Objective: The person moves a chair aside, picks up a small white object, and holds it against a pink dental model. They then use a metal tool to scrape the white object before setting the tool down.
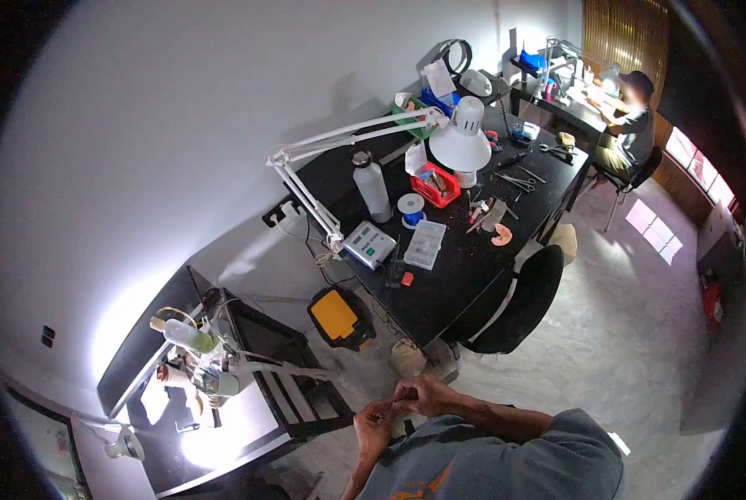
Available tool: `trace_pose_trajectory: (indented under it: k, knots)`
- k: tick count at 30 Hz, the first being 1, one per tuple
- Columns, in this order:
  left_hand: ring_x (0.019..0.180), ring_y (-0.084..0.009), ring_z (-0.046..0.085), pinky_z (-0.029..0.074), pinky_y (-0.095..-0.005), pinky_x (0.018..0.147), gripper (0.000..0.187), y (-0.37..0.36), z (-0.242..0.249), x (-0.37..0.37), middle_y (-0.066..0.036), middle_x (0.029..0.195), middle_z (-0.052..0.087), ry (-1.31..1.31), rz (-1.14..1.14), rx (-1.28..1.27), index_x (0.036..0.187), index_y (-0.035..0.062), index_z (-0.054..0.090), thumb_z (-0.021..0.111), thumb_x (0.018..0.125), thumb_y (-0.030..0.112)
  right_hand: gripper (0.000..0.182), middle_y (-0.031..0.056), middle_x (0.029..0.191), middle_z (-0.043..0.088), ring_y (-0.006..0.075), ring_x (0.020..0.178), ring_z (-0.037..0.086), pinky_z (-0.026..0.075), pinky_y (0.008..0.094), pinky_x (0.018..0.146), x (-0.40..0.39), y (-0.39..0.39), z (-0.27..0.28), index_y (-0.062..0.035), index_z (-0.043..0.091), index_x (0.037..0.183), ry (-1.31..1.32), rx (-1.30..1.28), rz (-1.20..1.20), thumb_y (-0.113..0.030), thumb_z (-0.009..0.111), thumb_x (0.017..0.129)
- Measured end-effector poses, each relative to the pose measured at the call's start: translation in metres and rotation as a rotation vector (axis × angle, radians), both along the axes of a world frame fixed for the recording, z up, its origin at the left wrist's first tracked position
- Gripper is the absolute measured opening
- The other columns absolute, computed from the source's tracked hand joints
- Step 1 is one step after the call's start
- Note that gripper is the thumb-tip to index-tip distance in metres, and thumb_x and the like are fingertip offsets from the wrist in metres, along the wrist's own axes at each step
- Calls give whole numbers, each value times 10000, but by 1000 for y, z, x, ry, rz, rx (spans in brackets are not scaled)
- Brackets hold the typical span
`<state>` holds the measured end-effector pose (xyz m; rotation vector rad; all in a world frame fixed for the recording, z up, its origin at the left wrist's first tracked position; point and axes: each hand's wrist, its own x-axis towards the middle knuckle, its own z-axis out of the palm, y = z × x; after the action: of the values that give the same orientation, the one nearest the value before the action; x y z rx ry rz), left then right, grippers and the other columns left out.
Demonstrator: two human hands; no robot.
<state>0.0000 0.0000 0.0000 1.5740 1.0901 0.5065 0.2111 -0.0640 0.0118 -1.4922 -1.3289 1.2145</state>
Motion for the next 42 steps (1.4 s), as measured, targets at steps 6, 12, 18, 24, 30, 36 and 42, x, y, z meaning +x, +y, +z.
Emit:
trace_pose_trajectory:
  k: [6, 12, 18, 24, 30, 36, 42]
  knots:
    - [812, -87, 633, 523, -285, 751, 158, 2, 9, 0, -25, 905, 750, -60, 19, 14, 1087, -21, 782, 806, 968, 81, 250, 131, 1022, 814, 222, 966, 784, 607, 386, 859, -5, 3, 3, -26, 738, 1140, 54, -8, -51, -191, 817, 970]
    - [774, -69, 629, 518, -260, 745, 113, 0, 10, 6, -20, 864, 747, -123, 87, -24, 1018, -14, 773, 796, 970, 85, 252, 115, 1014, 807, 212, 932, 774, 604, 378, 841, 20, 0, -32, -30, 743, 1114, 28, 89, -209, -184, 837, 938]
    - [812, -86, 667, 537, -278, 756, 134, -12, 10, 10, -46, 906, 777, -163, 113, -58, 1027, -8, 772, 797, 974, 112, 322, 64, 955, 754, 134, 882, 720, 588, 313, 778, 82, -24, -23, -39, 693, 1230, -50, 119, -594, -84, 824, 940]
    - [843, -101, 684, 550, -297, 767, 169, -16, 7, 17, -52, 923, 781, -151, 79, -91, 1055, -1, 775, 815, 960, 133, 635, 100, 948, 740, 124, 819, 697, 561, 273, 746, 92, -29, 18, 56, 442, 1569, -329, 713, -978, 45, 689, 985]
    - [816, -102, 668, 540, -297, 744, 195, -16, 3, 19, -57, 939, 790, -168, 63, -83, 1079, 0, 781, 819, 952, 142, 804, 162, 1021, 753, 127, 783, 682, 557, 267, 713, 85, -27, 30, 81, 271, 1658, -356, 866, -990, 64, 693, 973]
    - [790, -97, 662, 520, -297, 711, 183, -19, 20, 15, -54, 898, 787, -1, 65, -63, 1068, -3, 787, 818, 951, 135, 866, 224, 1091, 727, 159, 803, 678, 561, 264, 684, 92, -39, 61, 46, 184, 1688, -623, 1208, -967, 87, 673, 975]
    - [794, -94, 662, 518, -294, 716, 188, -15, 14, 14, -50, 882, 782, -101, 48, -57, 1057, -8, 787, 816, 958, 149, 814, 218, 1087, 703, 168, 843, 663, 554, 261, 695, 88, -43, 81, 59, 168, 1674, -641, 1268, -1039, 47, 646, 1014]
